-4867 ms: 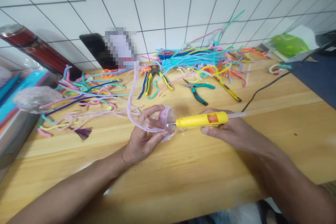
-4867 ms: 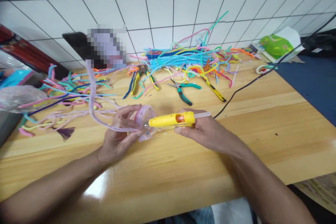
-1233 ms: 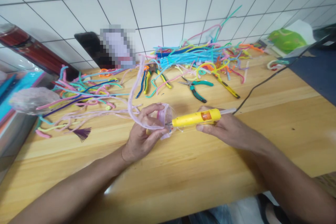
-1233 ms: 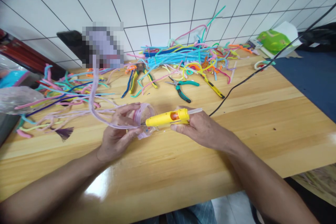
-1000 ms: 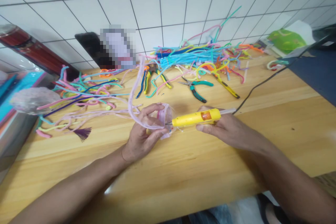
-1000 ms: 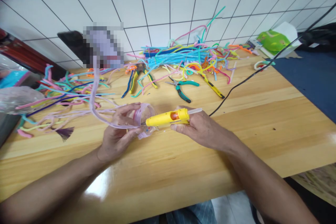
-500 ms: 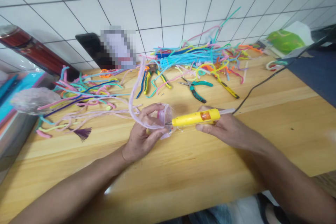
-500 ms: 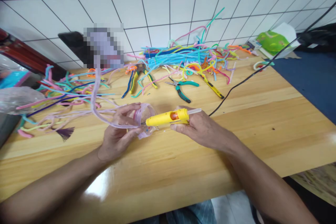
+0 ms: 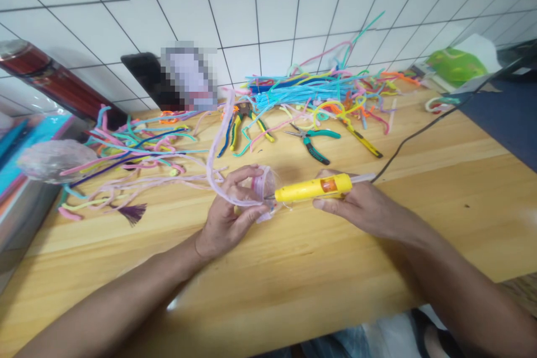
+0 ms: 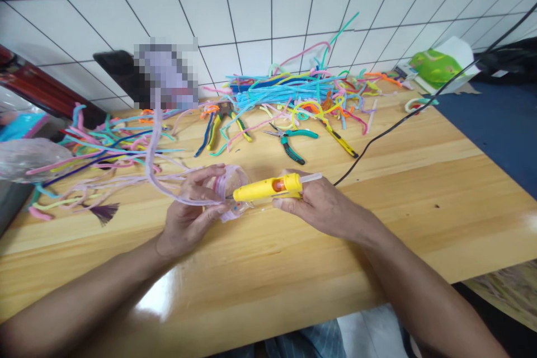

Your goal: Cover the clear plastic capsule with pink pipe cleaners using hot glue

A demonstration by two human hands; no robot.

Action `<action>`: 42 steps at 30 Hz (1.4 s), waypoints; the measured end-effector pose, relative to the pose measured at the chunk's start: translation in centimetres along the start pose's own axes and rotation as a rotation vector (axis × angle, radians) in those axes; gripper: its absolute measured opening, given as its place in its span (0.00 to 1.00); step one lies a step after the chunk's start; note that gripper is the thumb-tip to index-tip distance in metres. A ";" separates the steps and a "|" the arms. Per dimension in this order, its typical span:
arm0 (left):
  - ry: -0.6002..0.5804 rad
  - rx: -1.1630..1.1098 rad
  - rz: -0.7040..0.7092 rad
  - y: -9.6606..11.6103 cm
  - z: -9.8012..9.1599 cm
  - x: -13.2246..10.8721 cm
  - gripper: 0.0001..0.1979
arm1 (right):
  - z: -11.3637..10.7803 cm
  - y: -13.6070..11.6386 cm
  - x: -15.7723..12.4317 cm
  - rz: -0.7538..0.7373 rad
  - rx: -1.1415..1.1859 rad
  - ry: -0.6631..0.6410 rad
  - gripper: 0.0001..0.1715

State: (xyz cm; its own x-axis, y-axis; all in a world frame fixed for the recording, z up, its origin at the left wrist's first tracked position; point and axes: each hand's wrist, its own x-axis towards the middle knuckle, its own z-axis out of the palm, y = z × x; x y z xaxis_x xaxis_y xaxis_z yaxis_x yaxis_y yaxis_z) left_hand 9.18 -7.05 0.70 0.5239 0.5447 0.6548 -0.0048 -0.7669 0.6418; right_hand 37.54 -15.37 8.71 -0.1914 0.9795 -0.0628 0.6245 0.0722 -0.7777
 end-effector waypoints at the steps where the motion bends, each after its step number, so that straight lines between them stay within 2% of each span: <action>1: -0.001 -0.001 -0.002 0.0 0.0 0.0 0.07 | 0.0 0.0 0.0 -0.003 0.001 0.002 0.10; 11: -0.007 -0.009 0.008 -0.1 -0.1 0.0 0.09 | 0.1 0.4 0.0 -0.013 -0.013 0.005 0.09; 42: 0.004 0.025 -0.001 0.1 0.0 0.0 0.05 | 0.0 0.1 0.0 -0.007 -0.002 -0.002 0.09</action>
State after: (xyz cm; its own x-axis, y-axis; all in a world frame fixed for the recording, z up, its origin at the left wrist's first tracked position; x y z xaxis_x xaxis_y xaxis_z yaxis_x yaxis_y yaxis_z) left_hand 9.19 -7.12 0.76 0.5205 0.5471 0.6555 0.0173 -0.7743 0.6326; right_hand 37.61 -15.36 8.66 -0.1971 0.9786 -0.0583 0.6248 0.0796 -0.7767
